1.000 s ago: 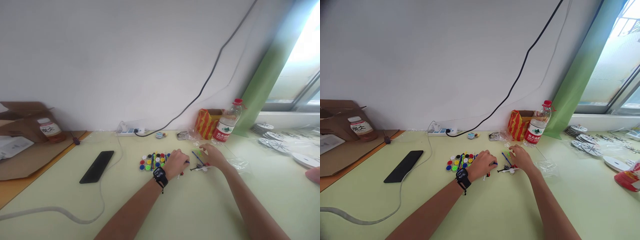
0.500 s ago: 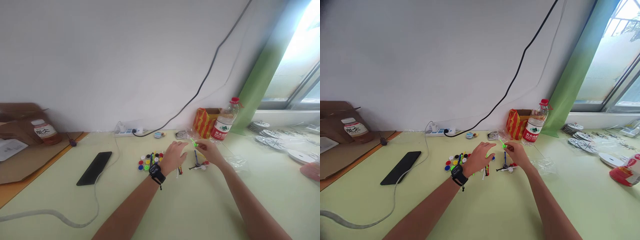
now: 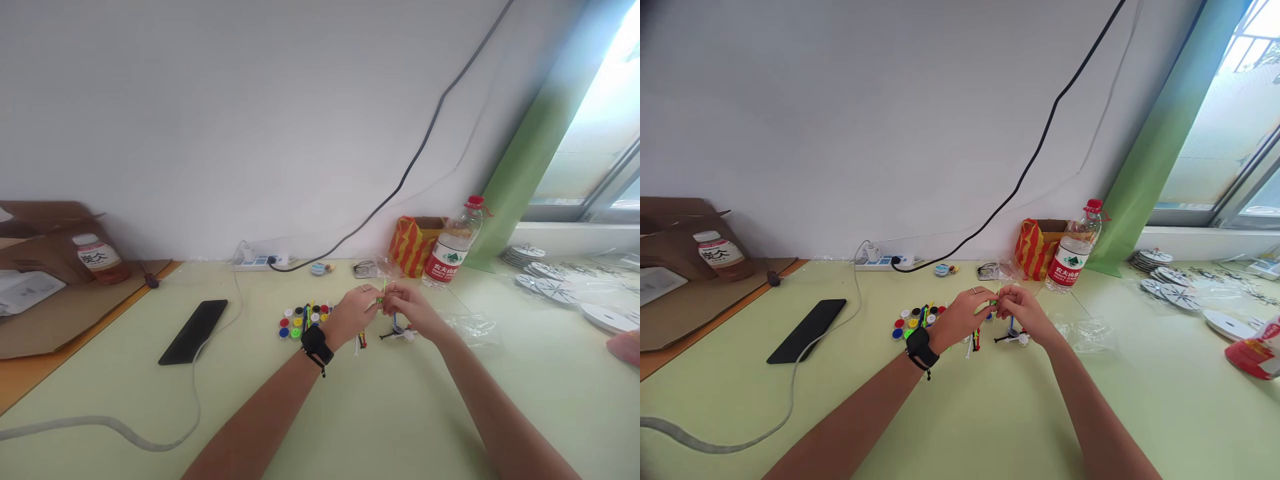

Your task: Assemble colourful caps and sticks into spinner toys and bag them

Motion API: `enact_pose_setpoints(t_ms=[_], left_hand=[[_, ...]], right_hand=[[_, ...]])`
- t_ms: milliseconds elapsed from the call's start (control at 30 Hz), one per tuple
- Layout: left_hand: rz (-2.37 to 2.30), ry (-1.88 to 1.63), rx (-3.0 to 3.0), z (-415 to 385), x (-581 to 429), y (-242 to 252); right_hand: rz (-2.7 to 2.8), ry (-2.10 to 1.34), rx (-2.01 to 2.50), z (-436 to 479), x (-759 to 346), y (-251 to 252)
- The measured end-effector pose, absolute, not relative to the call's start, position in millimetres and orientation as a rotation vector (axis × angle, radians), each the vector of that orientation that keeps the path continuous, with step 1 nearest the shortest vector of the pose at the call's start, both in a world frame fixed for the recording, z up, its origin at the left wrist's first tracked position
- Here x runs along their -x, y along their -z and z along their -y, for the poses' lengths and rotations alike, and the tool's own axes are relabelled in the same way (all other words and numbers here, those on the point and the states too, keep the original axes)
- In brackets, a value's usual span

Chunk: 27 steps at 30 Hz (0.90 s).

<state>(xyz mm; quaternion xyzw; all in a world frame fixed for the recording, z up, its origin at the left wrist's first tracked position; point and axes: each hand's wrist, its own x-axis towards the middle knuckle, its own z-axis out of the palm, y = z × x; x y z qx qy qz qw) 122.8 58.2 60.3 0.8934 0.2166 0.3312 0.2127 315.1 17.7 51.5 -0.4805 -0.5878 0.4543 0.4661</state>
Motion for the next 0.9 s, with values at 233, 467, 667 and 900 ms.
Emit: enact_pose_setpoints(t_ms=[233,467,667,900], left_hand=[[-0.775,-0.791,-2.651,-49,-130,-47],[-0.834,-0.673,-2.789,-43,-136,-27],[-0.842,-0.658,-2.897,-45,-137,-20],[-0.906,-0.617,-2.916,-45,-136,-17]], right_hand=[[1.694,-0.747,1.381,-29,-329,-36],[1.94,-0.297,1.699,-36,-366,-16],[2.077,-0.348,1.668,-20,-367,-37],[2.158,-0.707,1.721,-13,-361,-47]])
